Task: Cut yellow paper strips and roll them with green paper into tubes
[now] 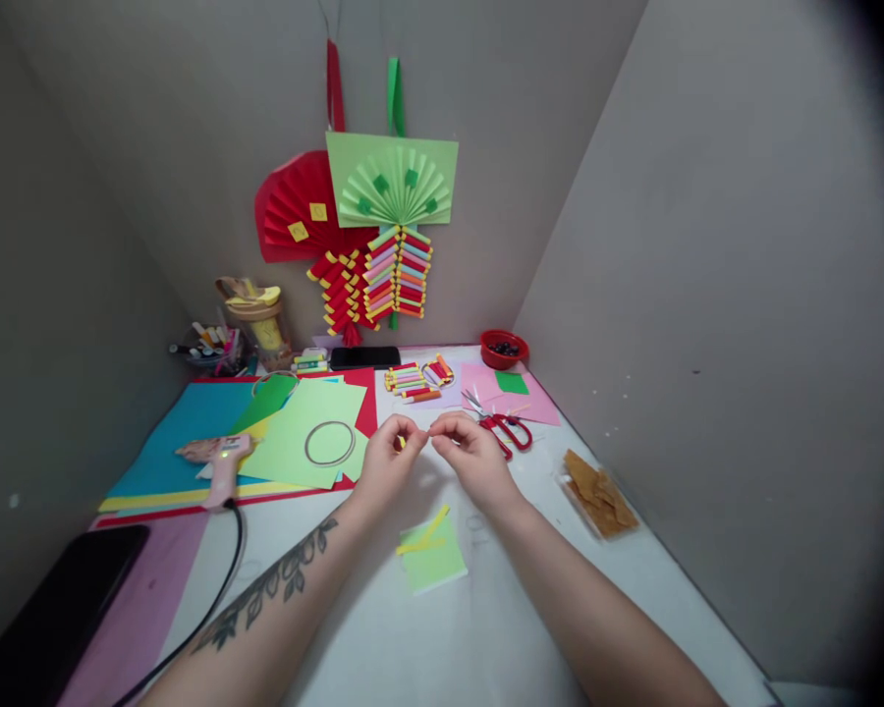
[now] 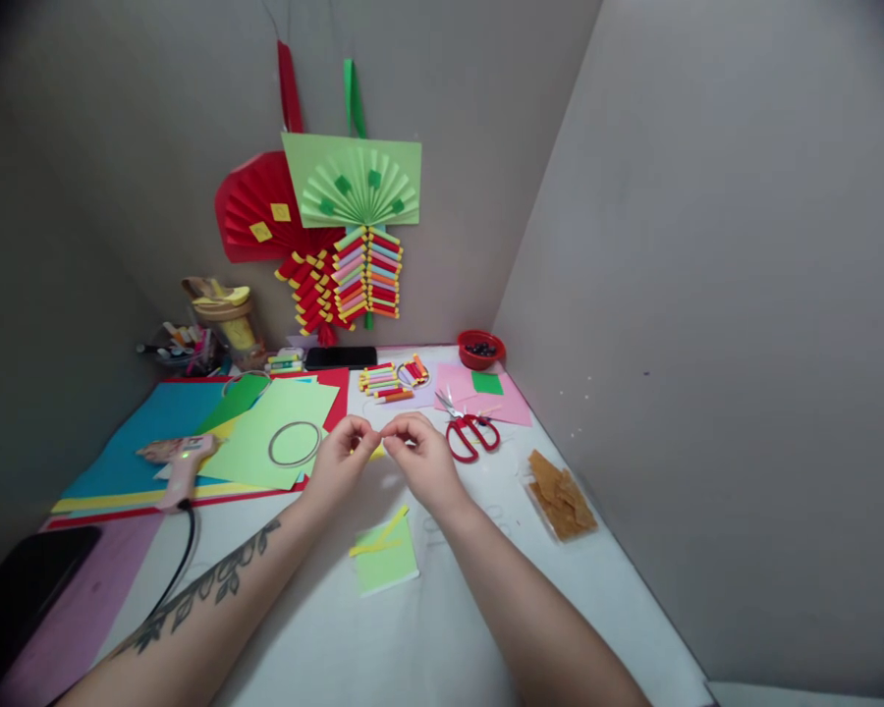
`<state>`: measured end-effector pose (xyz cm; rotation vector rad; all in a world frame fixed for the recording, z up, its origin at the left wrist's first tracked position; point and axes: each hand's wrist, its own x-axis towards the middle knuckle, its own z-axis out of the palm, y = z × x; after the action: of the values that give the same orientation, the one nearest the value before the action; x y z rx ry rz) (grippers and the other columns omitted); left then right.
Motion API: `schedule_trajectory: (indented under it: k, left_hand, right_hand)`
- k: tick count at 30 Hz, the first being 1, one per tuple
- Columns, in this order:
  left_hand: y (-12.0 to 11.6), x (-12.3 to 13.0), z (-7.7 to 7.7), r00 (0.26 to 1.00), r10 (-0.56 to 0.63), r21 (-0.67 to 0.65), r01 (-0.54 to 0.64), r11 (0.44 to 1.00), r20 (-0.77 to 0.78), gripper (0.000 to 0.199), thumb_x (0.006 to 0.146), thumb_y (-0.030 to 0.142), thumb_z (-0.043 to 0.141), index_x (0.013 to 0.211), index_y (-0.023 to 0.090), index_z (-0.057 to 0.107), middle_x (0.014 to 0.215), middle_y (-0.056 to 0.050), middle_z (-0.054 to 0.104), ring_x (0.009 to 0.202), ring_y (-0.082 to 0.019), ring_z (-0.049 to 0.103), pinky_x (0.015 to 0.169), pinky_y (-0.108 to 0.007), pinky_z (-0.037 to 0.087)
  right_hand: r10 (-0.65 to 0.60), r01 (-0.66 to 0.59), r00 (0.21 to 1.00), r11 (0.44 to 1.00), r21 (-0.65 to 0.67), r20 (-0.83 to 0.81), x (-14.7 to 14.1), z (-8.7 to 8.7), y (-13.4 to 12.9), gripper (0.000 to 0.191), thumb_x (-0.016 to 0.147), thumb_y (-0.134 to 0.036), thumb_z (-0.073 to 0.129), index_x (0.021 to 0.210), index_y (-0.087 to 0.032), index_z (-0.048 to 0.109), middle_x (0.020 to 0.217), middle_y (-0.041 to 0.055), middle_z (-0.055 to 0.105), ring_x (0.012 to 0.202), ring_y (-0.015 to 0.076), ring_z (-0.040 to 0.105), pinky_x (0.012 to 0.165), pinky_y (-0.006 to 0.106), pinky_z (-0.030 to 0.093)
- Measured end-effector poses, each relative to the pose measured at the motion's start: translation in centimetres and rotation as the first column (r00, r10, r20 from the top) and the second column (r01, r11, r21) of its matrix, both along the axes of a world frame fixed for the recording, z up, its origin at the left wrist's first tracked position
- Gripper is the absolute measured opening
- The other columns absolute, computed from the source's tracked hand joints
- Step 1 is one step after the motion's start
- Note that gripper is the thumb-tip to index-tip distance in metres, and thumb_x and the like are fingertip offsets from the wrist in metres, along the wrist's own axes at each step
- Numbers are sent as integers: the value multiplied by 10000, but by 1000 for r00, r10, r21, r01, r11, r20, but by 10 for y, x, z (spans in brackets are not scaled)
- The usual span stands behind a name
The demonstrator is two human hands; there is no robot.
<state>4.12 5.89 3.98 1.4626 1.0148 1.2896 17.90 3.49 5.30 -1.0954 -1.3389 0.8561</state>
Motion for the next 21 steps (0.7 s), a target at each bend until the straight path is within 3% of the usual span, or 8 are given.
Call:
schedule_trajectory:
  k: [8,17,21]
  left_hand:
    - [-2,0,1,995,2,30,1,1000,-99,179,772,340,608,697,191,543,672,11,545,627,-128,461,597,-248,339]
    - [-3,1,-1,964,-38,34,48,998,-262,128,792,277,551,716,177,524,690,26,543,652,-111,468,611,-230,352]
    - [-3,1,-3,965,-87,-27,83,996,-246,124,773,278,568,715,174,535,680,27,547,633,-103,460,594,-221,352]
  right_hand:
    - [56,-58,998,996,-72,-20,3,-4,2,98,730,-274,608,765,-183,598,856,31,561,803,152,542,733,283,447]
    - [49,-49,999,997,-52,4,1,-13,0,160,760,-297,593,691,-188,498,749,2,480,708,133,462,623,251,382]
    - [130,-153,981,975,-163,-145,-1,-22,-1,209,770,-347,593,708,-204,454,596,-49,407,527,96,364,483,222,290]
